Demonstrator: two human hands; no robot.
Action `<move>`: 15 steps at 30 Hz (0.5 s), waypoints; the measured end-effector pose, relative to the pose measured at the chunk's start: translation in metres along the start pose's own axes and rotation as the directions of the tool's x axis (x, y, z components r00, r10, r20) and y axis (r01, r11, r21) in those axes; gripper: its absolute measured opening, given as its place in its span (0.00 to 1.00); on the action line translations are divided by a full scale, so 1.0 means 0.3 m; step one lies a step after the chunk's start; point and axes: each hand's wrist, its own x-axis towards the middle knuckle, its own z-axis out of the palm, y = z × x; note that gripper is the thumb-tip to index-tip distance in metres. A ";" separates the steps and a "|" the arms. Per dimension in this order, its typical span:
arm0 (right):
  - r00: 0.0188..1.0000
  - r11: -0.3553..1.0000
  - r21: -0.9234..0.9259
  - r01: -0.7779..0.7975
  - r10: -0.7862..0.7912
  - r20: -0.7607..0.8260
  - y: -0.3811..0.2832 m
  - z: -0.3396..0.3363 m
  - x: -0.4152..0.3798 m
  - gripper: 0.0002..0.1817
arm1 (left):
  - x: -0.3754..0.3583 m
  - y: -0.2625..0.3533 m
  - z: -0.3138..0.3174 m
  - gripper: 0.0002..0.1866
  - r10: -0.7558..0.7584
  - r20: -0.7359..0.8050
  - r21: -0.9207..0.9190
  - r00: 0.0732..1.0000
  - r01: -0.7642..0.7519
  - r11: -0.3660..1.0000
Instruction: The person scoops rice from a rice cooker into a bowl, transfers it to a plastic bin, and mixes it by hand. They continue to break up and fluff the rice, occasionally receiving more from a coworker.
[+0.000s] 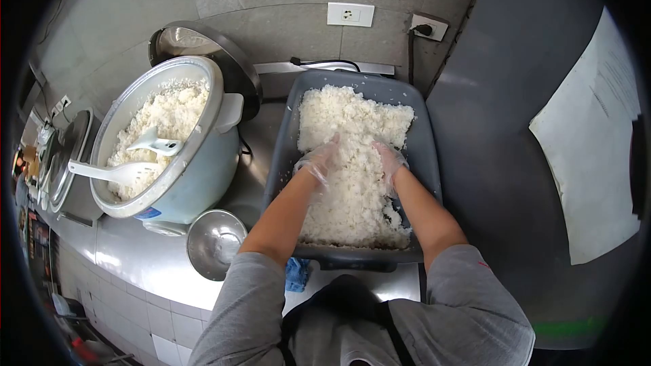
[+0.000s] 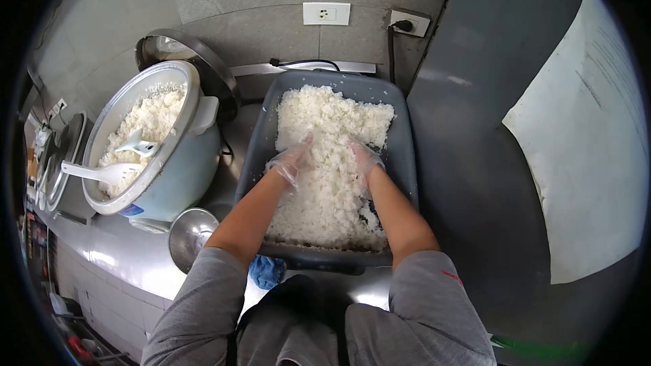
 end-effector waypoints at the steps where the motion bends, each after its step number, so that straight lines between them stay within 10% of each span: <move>1: 0.999 1.000 0.030 -0.006 0.005 0.050 -0.016 0.011 -0.014 0.29 | 0.004 -0.015 0.010 0.39 0.055 0.046 -0.150 0.997 -0.047 0.988; 4: 0.977 0.993 0.082 -0.081 0.063 0.206 -0.131 0.064 -0.146 0.27 | -0.019 0.025 0.059 0.42 0.006 0.157 -0.251 0.988 0.034 0.967; 6: 0.959 0.987 0.084 -0.136 0.110 0.262 -0.169 0.080 -0.196 0.23 | -0.065 0.045 0.014 0.43 0.193 0.290 -0.039 0.937 -0.190 0.981; 9: 0.961 0.997 -0.012 0.079 -0.073 0.265 -0.257 0.127 -0.328 0.28 | -0.141 0.158 0.059 0.39 0.021 0.172 -0.222 0.985 0.018 0.975; 14: 0.954 0.921 0.376 0.105 -0.200 0.224 -0.287 0.070 -0.360 0.30 | -0.174 0.145 0.021 0.29 0.343 0.243 -0.111 0.907 -0.325 0.939; 15: 0.959 0.962 0.157 0.223 -0.245 0.144 -0.292 0.069 -0.367 0.28 | -0.193 0.163 0.037 0.28 0.362 0.207 -0.045 0.909 -0.361 0.931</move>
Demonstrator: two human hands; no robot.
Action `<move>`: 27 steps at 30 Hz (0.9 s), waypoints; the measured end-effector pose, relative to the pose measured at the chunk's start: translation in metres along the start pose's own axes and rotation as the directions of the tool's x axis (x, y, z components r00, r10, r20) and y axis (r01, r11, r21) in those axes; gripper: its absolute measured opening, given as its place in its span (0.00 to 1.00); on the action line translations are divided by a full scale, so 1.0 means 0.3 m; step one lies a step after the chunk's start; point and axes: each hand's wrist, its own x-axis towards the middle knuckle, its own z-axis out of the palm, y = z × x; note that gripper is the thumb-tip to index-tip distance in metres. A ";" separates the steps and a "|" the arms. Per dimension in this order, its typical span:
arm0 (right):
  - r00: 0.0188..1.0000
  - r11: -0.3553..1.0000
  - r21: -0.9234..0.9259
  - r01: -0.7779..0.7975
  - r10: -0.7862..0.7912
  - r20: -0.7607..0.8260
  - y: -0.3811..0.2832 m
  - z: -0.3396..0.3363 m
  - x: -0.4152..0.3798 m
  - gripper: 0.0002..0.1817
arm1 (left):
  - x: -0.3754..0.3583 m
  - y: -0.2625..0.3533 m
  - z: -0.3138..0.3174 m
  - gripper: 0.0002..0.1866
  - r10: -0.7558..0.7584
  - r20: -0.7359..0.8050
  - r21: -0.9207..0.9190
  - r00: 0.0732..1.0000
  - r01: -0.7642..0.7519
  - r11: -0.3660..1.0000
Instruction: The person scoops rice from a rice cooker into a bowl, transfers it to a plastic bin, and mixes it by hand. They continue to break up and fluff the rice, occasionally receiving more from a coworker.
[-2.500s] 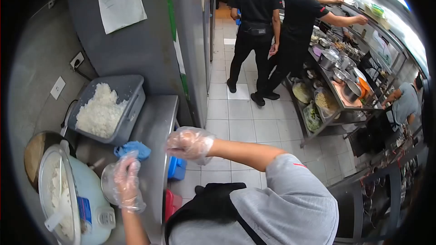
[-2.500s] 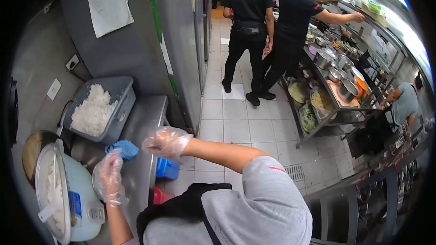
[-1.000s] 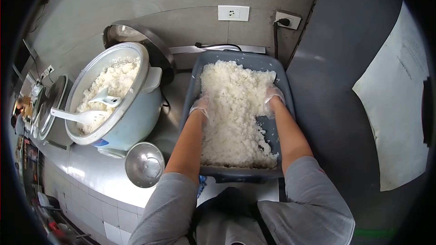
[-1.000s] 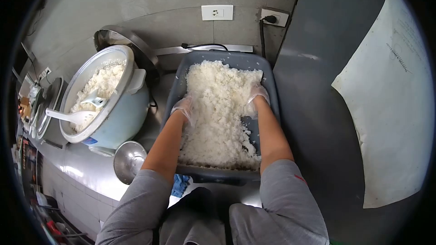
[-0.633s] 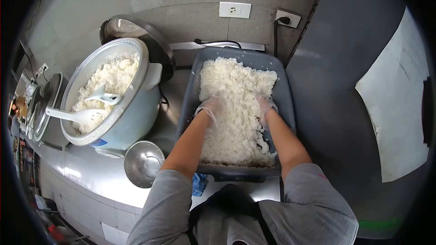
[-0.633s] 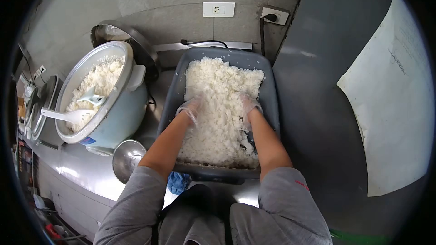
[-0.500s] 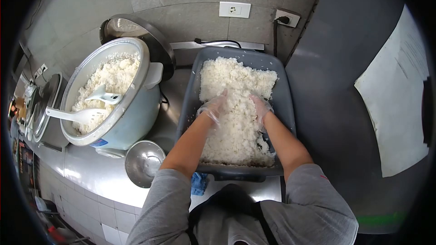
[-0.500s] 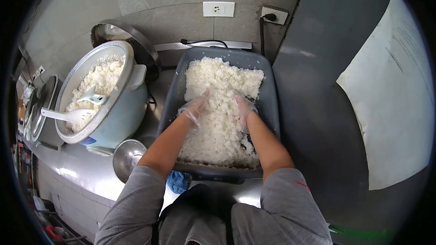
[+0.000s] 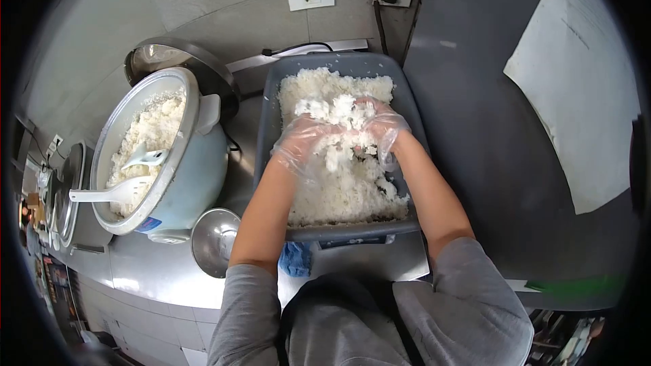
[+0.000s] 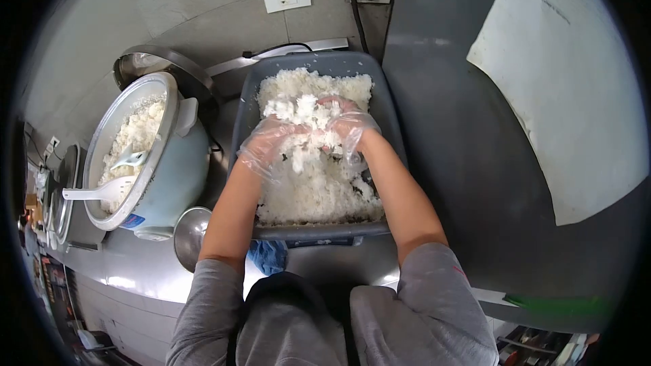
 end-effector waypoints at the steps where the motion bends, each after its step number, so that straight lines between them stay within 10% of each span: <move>1: 0.996 0.967 -0.247 0.055 -0.071 -0.054 -0.002 0.011 0.004 0.26 | -0.013 0.038 0.009 0.22 -0.114 -0.036 0.081 0.993 0.116 0.990; 5: 0.967 0.830 -0.534 0.161 -0.240 -0.082 0.023 0.036 0.005 0.21 | 0.007 -0.008 -0.029 0.18 -0.094 -0.026 0.015 0.995 0.094 0.995; 9: 0.914 0.221 -0.959 0.177 -0.399 0.077 0.112 -0.002 0.097 0.22 | 0.017 -0.004 0.022 0.28 0.047 -0.043 0.103 0.998 -0.043 0.994; 11: 0.941 0.372 -0.915 0.159 -0.338 0.026 0.115 0.002 0.097 0.28 | -0.008 0.032 0.044 0.31 -0.079 -0.141 0.150 0.987 0.100 0.984; 13: 0.996 0.931 -0.358 0.068 -0.083 -0.027 0.052 0.040 0.026 0.36 | -0.007 0.035 0.043 0.34 -0.051 -0.159 0.169 0.986 0.078 0.983; 14: 0.999 0.999 0.025 -0.043 0.043 0.027 0.034 0.046 0.012 0.41 | 0.024 -0.013 0.012 0.35 0.039 -0.128 0.166 0.991 -0.017 0.986; 19: 0.999 0.984 -0.175 0.021 -0.016 0.032 0.034 0.006 0.036 0.33 | 0.001 -0.014 -0.060 0.32 0.080 0.051 0.009 0.995 -0.081 0.997; 24: 0.991 0.971 -0.227 -0.068 0.039 -0.132 0.031 0.058 0.030 0.24 | 0.027 -0.022 -0.065 0.27 0.161 -0.102 0.405 0.982 -0.107 0.908; 27: 0.978 0.932 -0.359 -0.054 -0.023 -0.205 0.018 0.098 0.005 0.14 | 0.034 -0.041 -0.054 0.28 0.169 -0.269 0.295 0.948 -0.086 0.952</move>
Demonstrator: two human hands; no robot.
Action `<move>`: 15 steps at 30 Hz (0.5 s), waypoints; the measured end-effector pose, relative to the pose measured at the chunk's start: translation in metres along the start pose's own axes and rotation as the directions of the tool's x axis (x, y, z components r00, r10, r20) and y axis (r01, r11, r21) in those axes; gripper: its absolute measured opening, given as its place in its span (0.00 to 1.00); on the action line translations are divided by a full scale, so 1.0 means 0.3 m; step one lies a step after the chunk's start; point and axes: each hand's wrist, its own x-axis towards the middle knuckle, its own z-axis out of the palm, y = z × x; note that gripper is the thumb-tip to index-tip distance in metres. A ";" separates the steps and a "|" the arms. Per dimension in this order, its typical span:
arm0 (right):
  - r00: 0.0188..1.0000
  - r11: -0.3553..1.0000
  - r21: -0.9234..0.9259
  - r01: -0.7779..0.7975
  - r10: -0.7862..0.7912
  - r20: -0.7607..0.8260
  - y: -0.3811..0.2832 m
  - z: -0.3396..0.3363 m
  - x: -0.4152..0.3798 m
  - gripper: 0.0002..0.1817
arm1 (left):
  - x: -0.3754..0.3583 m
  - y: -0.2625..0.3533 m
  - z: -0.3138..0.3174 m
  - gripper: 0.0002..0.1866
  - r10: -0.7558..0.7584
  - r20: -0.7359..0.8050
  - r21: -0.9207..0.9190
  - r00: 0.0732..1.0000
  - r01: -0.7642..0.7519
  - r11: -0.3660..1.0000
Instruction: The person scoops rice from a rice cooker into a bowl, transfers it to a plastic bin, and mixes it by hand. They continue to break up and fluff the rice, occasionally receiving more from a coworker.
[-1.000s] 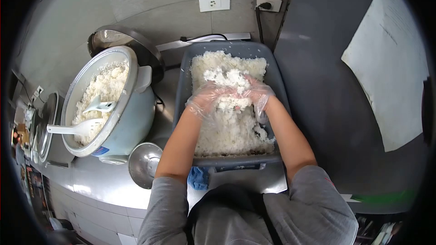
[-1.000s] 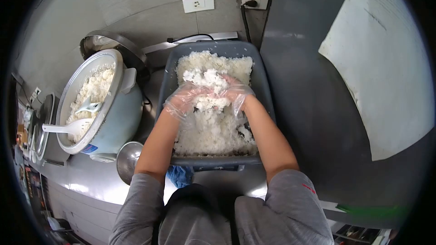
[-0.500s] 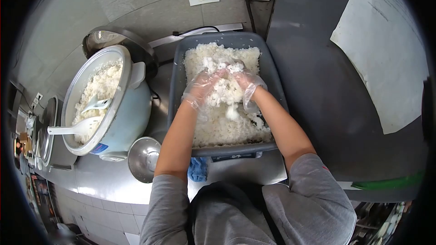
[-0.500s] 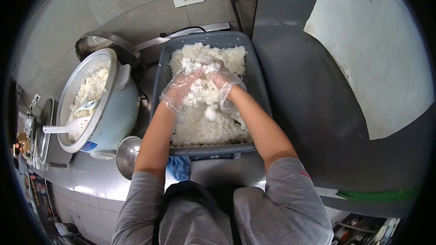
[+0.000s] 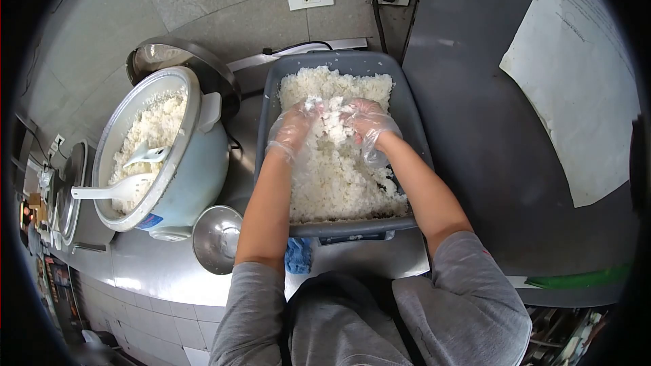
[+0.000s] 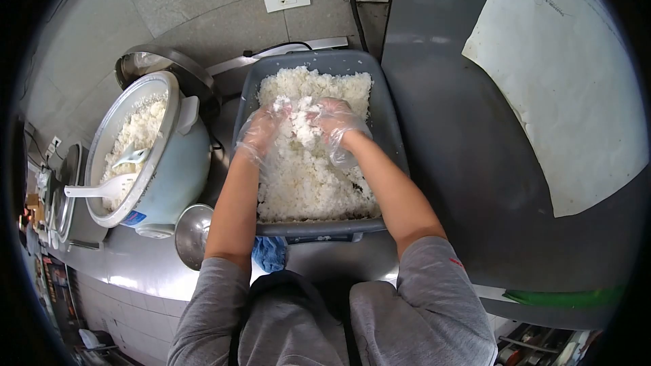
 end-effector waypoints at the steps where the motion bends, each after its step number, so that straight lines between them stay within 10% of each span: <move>1: 0.998 0.996 -0.087 -0.005 0.000 -0.055 -0.006 0.014 -0.004 0.11 | 0.002 0.001 -0.004 0.29 -0.062 0.012 0.038 0.998 0.061 0.997; 5: 0.996 0.872 -0.488 -0.036 -0.005 -0.084 0.026 -0.003 0.069 0.19 | -0.027 0.106 -0.025 0.35 -0.285 0.060 0.142 0.957 0.274 0.951; 7: 0.999 0.956 -0.293 0.009 -0.021 -0.039 0.152 -0.055 0.169 0.20 | -0.018 0.085 -0.031 0.40 -0.287 0.132 0.313 0.949 0.234 0.920; 9: 0.985 0.786 -0.594 0.170 -0.162 0.067 0.257 -0.120 0.238 0.25 | 0.024 -0.030 -0.043 0.45 -0.215 0.263 0.579 0.941 0.025 0.815; 10: 0.951 0.418 -0.863 0.284 -0.235 0.200 0.291 -0.152 0.255 0.28 | 0.028 -0.057 -0.046 0.47 -0.229 0.351 0.614 0.908 -0.038 0.789; 13: 0.983 0.433 -0.900 0.047 0.138 0.118 0.316 -0.150 0.262 0.29 | -0.019 -0.064 -0.029 0.52 -0.241 0.544 0.623 0.804 -0.194 0.758; 15: 0.924 0.733 -0.615 -0.291 0.381 0.016 0.276 -0.066 0.162 0.25 | -0.054 -0.053 0.049 0.51 -0.180 0.605 0.561 0.776 -0.254 0.788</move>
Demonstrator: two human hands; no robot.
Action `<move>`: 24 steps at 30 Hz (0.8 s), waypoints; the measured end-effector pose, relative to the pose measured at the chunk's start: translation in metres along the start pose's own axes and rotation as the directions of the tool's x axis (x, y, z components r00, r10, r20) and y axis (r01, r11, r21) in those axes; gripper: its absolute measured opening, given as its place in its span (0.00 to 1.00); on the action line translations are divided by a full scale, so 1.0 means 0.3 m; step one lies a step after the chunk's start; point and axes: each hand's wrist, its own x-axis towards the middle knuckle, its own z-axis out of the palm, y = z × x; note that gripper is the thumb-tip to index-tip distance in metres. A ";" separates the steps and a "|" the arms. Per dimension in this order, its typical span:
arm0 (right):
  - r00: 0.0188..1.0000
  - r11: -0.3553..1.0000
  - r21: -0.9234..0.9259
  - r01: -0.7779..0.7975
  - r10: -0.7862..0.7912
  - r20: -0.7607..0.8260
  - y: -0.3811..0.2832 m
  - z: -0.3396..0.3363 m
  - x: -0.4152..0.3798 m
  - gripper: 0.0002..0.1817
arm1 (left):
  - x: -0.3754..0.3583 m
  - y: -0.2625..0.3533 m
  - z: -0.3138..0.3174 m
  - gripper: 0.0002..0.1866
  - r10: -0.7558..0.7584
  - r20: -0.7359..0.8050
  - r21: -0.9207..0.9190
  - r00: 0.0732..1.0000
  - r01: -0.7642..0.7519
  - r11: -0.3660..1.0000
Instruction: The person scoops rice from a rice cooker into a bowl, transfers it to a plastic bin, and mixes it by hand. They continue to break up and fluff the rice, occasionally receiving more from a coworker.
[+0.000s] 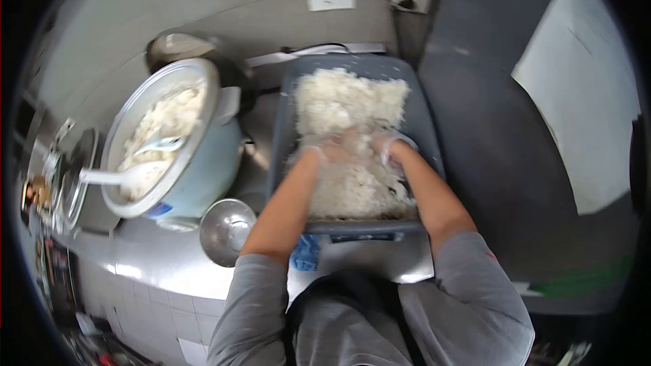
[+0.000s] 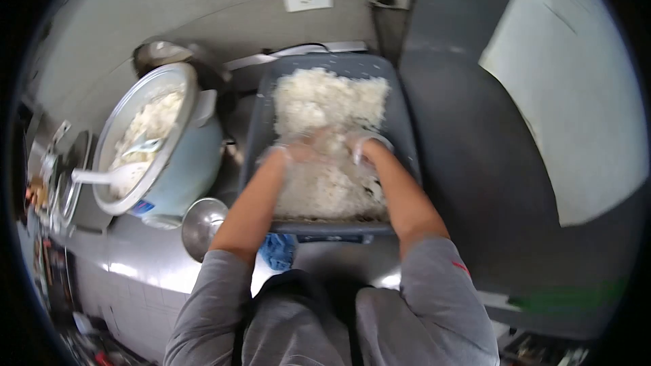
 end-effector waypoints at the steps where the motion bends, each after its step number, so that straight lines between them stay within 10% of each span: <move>1: 1.000 0.994 0.107 0.013 -0.013 -0.002 0.060 0.043 0.103 0.24 | 0.022 -0.004 0.022 0.49 0.038 0.001 0.009 0.999 -0.038 0.999; 2: 0.939 0.900 0.319 0.298 -0.336 0.071 0.172 0.065 0.241 0.28 | 0.015 0.045 0.044 0.46 -0.171 -0.085 0.080 0.981 0.178 0.981; 4: 0.979 0.890 0.456 -0.030 -0.067 0.195 -0.093 0.004 -0.164 0.50 | 0.120 -0.087 0.096 0.40 -0.008 -0.167 -0.060 0.986 -0.002 0.998; 5: 0.938 0.829 0.544 0.131 -0.282 0.203 -0.051 0.025 -0.096 0.57 | 0.026 0.023 0.021 0.38 -0.076 -0.140 -0.122 0.987 0.059 0.991; 6: 0.927 0.773 0.624 0.111 -0.307 0.214 -0.055 0.016 -0.080 0.52 | 0.282 -0.256 0.144 0.38 0.065 -0.212 -0.085 0.975 -0.085 0.993; 8: 0.904 0.644 0.763 0.053 -0.355 0.237 -0.065 -0.006 -0.043 0.45 | 0.149 -0.136 0.051 0.36 -0.139 -0.323 -0.238 0.936 0.062 0.969; 12: 0.781 0.519 0.677 0.522 -0.610 -0.136 -0.085 -0.017 -0.046 0.26 | 0.111 -0.099 -0.025 0.30 -0.240 -0.558 -0.309 0.795 0.070 0.948; 19: 0.890 0.728 0.518 0.450 -0.315 -0.330 -0.145 -0.042 -0.142 0.18 | 0.158 -0.115 -0.045 0.21 -0.293 -0.678 -0.563 0.674 -0.219 0.797; 24: 0.855 0.842 0.312 0.440 -0.286 -0.434 -0.073 -0.071 -0.009 0.19 | 0.042 0.001 -0.093 0.30 -0.397 -0.603 -0.583 0.692 -0.043 0.811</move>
